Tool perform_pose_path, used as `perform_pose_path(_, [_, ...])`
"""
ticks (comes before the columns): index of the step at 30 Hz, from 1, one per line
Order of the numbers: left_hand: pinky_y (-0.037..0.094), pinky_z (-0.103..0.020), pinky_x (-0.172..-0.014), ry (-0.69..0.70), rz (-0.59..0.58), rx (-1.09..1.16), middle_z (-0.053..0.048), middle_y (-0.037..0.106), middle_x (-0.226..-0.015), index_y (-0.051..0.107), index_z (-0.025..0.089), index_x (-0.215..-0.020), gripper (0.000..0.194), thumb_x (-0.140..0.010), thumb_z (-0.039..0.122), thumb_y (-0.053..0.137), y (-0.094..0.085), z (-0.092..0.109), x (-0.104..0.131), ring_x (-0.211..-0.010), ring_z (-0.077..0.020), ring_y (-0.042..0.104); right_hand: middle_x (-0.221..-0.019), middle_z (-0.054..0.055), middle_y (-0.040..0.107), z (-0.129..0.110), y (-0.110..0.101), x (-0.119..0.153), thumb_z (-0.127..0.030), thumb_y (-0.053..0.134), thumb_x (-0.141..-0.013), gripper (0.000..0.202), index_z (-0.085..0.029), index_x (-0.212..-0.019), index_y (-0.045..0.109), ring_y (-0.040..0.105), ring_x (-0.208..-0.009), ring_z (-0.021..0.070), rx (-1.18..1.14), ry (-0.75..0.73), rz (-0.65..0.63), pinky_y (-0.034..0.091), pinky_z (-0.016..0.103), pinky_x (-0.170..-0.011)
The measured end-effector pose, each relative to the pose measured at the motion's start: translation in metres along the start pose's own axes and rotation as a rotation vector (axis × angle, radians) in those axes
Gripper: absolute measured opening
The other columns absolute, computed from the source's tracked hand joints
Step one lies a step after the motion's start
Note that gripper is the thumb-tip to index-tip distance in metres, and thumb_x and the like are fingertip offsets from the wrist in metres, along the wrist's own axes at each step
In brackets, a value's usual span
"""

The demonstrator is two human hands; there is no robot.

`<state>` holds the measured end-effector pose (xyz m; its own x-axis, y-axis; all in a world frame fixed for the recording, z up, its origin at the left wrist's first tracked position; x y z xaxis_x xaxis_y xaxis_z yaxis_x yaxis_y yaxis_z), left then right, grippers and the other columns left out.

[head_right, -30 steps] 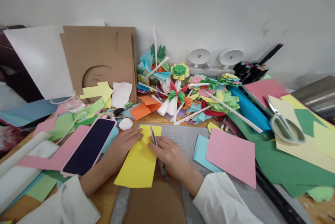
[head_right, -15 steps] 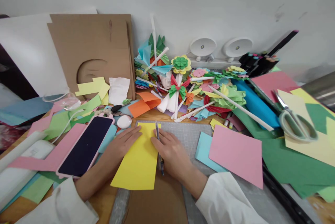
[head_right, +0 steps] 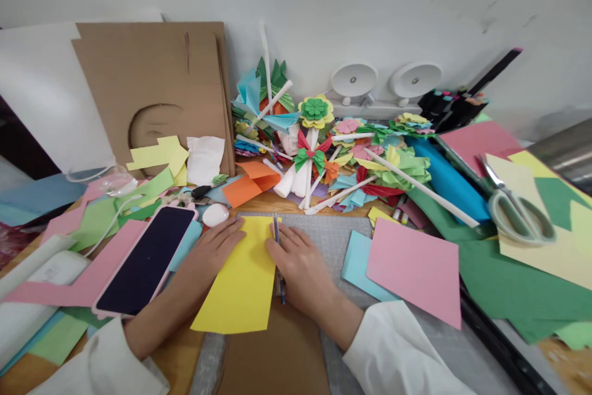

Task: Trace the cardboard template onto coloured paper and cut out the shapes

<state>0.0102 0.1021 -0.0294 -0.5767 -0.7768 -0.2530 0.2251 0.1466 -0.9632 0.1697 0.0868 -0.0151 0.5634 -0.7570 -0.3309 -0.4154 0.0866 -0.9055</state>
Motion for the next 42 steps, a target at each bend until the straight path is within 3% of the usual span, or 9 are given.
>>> perform_pose_path(9, [0.044,-0.045,-0.098,0.008,0.002,-0.010,-0.017,0.054,-0.136,0.057,0.013,-0.117,0.030,-0.094,0.009,0.039,-0.001,0.001,-0.001,-0.124,-0.0286,0.049,-0.128,0.021,0.061,0.001,0.000,0.001,-0.002,0.048,-0.069,0.044,-0.009,-0.112,0.058,0.058,-0.118,0.0291,0.013,0.010,0.016,0.047,0.043,-0.100])
perform_pose_path(16, [0.043,-0.046,-0.100,0.038,-0.074,-0.066,-0.016,0.053,-0.137,0.054,0.020,-0.131,0.041,-0.091,0.011,0.051,0.001,0.001,-0.003,-0.127,-0.0301,0.046,-0.127,0.019,0.062,0.002,0.003,0.000,-0.001,0.048,-0.069,0.044,-0.010,-0.111,0.058,0.060,-0.114,0.0271,0.016,0.035,0.030,0.047,0.042,-0.099])
perform_pose_path(20, [0.045,-0.046,-0.098,0.022,-0.110,-0.102,-0.016,0.053,-0.138,0.056,0.023,-0.130,0.043,-0.089,0.010,0.053,0.001,0.001,-0.004,-0.127,-0.0306,0.047,-0.112,0.020,0.068,-0.002,-0.009,0.006,-0.002,0.047,-0.069,0.042,-0.008,-0.109,0.060,0.063,-0.105,0.0275,0.044,0.024,0.062,0.048,0.042,-0.097])
perform_pose_path(24, [0.042,-0.046,-0.101,0.014,-0.107,-0.081,-0.016,0.051,-0.140,0.056,0.022,-0.131,0.042,-0.091,0.011,0.052,-0.001,0.002,-0.003,-0.129,-0.0295,0.045,-0.110,0.020,0.068,0.004,-0.048,0.035,-0.001,0.044,-0.062,0.053,-0.006,-0.114,0.057,0.064,-0.100,0.0290,0.158,0.059,0.126,0.048,0.046,-0.094])
perform_pose_path(27, [0.042,-0.046,-0.101,0.009,-0.109,-0.080,-0.017,0.050,-0.140,0.055,0.021,-0.131,0.042,-0.091,0.010,0.049,0.000,0.002,-0.002,-0.130,-0.0295,0.044,-0.118,0.020,0.065,0.018,-0.079,0.074,-0.001,0.041,-0.074,0.042,-0.009,-0.112,0.056,0.064,-0.101,0.0260,0.271,0.069,0.163,0.048,0.044,-0.094])
perform_pose_path(30, [0.042,-0.047,-0.101,0.006,-0.101,-0.082,-0.018,0.050,-0.140,0.054,0.020,-0.132,0.044,-0.091,0.007,0.046,0.003,0.000,-0.002,-0.131,-0.0297,0.044,-0.120,0.017,0.065,0.039,-0.097,0.115,-0.011,0.043,-0.086,0.027,-0.013,-0.109,0.057,0.064,-0.102,0.0249,0.387,0.109,0.120,0.045,0.044,-0.097])
perform_pose_path(35, [0.042,-0.045,-0.101,0.020,-0.049,-0.078,-0.018,0.052,-0.137,0.054,0.019,-0.131,0.043,-0.091,0.005,0.042,0.003,0.002,-0.002,-0.130,-0.0281,0.045,-0.132,0.020,0.057,0.074,-0.098,0.164,-0.032,0.046,-0.090,0.036,-0.012,-0.119,0.055,0.058,-0.116,0.0339,0.547,0.206,0.001,0.046,0.052,-0.096])
perform_pose_path(42, [0.043,-0.045,-0.100,0.030,-0.035,-0.096,-0.019,0.055,-0.134,0.056,0.017,-0.129,0.043,-0.090,0.004,0.040,0.000,0.006,-0.003,-0.128,-0.0282,0.048,-0.131,0.023,0.056,0.096,-0.088,0.179,-0.026,0.042,-0.092,0.041,-0.009,-0.128,0.050,0.057,-0.118,0.0331,0.486,0.297,-0.078,0.054,0.046,-0.087])
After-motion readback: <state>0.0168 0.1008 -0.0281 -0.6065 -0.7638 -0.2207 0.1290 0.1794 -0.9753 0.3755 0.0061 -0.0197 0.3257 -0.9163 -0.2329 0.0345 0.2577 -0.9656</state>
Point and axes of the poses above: each hand's wrist, its own x-axis away from the middle knuckle, its own y-axis out of the palm, z = x × y, the point moved 6 cm from there along -x, towards the middle knuckle
